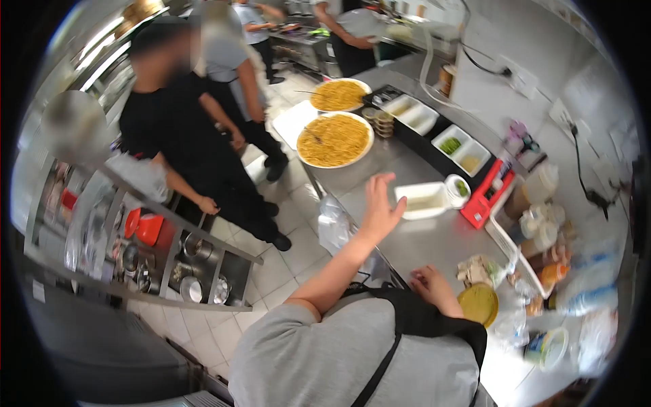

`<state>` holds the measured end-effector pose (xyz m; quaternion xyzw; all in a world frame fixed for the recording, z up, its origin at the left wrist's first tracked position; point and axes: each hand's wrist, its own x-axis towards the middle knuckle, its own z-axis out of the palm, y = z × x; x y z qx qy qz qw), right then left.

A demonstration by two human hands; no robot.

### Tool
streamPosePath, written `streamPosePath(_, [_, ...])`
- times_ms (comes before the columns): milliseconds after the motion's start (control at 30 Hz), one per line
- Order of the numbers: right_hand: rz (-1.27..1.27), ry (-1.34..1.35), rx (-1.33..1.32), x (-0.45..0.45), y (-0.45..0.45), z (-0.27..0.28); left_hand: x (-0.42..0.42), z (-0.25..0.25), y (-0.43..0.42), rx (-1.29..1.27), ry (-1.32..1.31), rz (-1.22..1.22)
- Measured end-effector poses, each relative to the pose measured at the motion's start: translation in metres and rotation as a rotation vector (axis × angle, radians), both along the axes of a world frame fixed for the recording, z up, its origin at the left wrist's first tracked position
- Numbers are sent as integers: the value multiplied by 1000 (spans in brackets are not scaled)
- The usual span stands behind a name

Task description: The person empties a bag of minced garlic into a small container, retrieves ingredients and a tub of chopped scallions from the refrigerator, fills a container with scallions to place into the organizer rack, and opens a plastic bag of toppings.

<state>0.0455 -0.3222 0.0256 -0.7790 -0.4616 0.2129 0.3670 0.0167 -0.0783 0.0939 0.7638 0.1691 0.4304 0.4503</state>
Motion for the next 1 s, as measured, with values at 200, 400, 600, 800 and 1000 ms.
streamPosePath(200, [-26, -144, -45, -12, -6, 21, 23, -22, 2, 113, 166, -36])
streamPosePath(400, [-131, -199, -60, -26, -25, 50, 34, -31, -4, 454, 384, 41])
streamPosePath(600, [-330, -165, 59, -44, -50, 71, 85, 11, 1, 696, 233, -70])
streamPosePath(800, [-659, -273, 306, -59, -80, 93, 203, -10, 44, 666, 473, -97])
streamPosePath(1000, [-1035, -366, 418, -74, -125, 89, 257, -36, 44, 737, 509, -130])
